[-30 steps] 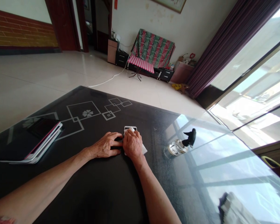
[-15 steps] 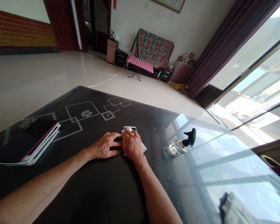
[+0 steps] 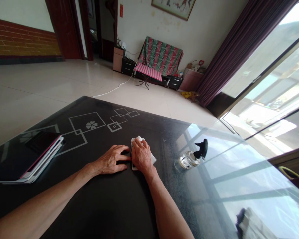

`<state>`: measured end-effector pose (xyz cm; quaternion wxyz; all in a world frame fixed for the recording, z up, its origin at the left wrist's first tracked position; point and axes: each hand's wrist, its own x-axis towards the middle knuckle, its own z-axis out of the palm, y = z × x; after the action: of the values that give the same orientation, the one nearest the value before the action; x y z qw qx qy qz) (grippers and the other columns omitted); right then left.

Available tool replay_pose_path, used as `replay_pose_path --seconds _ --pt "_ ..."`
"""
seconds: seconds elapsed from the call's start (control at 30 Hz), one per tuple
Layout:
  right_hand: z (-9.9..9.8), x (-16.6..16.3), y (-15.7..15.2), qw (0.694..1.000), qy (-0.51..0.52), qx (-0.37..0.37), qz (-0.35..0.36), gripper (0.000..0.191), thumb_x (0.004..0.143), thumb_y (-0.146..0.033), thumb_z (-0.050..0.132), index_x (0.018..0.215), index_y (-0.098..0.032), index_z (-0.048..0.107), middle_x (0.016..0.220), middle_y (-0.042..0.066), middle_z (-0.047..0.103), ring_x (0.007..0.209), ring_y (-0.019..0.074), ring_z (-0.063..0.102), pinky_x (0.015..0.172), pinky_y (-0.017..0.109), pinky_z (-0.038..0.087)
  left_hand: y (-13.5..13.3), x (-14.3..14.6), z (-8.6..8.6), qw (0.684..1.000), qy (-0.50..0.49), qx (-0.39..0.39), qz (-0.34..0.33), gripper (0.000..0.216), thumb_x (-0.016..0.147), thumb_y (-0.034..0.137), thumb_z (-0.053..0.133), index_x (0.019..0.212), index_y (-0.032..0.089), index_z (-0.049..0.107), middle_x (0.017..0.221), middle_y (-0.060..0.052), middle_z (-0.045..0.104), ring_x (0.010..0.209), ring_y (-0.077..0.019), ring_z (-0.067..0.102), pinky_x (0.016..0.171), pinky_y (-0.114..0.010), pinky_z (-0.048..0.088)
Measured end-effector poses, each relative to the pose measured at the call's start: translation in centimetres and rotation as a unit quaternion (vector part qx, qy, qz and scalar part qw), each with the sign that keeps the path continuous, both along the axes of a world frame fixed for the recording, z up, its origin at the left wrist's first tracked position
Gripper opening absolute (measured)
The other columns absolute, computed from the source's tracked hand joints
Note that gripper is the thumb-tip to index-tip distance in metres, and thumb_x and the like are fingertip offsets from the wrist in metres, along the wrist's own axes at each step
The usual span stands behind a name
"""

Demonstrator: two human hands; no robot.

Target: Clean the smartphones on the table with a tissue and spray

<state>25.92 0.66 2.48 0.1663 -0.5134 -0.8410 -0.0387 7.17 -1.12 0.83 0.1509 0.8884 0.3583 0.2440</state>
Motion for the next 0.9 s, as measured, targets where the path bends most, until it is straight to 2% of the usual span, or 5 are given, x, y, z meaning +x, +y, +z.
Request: replay_pose_path --seconds 0.13,0.37,0.43,0.6,0.9 --pt "0.28 -0.05 0.10 1.000 -0.001 0.004 0.008 0.032 0.097 -0.025 0.036 0.120 -0.026 0.058 0.134 0.002 0.056 0.118 0.0229 0.048 0.095 0.035 0.042 -0.23 0.07 0.19 1.000 0.006 -0.003 0.007 0.031 0.079 0.034 0.068 0.110 0.034 0.070 0.126 -0.004 0.053 0.116 -0.0266 0.050 0.101 -0.044 0.037" --pt "-0.47 0.31 0.44 0.996 0.015 0.019 -0.090 0.029 0.096 -0.022 0.037 0.111 -0.024 0.062 0.127 0.006 0.059 0.114 0.0253 0.051 0.090 0.037 0.044 -0.02 0.02 -0.01 1.000 0.012 -0.008 0.005 0.035 0.077 0.032 0.069 0.112 0.034 0.069 0.125 -0.006 0.054 0.117 -0.0269 0.050 0.100 -0.044 0.037" --pt "-0.48 0.17 0.34 0.997 0.023 0.021 -0.077 0.028 0.095 -0.022 0.038 0.110 -0.024 0.062 0.127 0.006 0.059 0.112 0.0248 0.052 0.090 0.036 0.044 0.00 0.01 0.04 1.000 0.016 -0.012 0.007 0.035 0.077 0.032 0.069 0.112 0.034 0.069 0.126 -0.005 0.054 0.117 -0.0273 0.050 0.100 -0.045 0.037" --pt "0.18 -0.45 -0.13 0.999 0.039 0.012 0.018 0.028 0.096 -0.022 0.038 0.110 -0.026 0.062 0.123 0.002 0.062 0.111 0.0211 0.052 0.091 0.032 0.043 -0.20 0.12 0.46 1.000 0.024 -0.011 0.011 0.031 0.077 0.030 0.069 0.108 0.034 0.070 0.127 -0.004 0.053 0.118 -0.0277 0.050 0.102 -0.045 0.037" --pt "0.26 0.34 0.01 0.996 0.049 0.015 -0.066 0.026 0.095 -0.023 0.040 0.098 -0.025 0.066 0.116 0.003 0.065 0.100 0.0207 0.056 0.084 0.032 0.043 0.18 -0.01 0.02 0.999 0.033 0.005 0.007 0.036 0.077 0.031 0.069 0.113 0.034 0.068 0.127 -0.004 0.053 0.117 -0.0265 0.050 0.100 -0.043 0.039"
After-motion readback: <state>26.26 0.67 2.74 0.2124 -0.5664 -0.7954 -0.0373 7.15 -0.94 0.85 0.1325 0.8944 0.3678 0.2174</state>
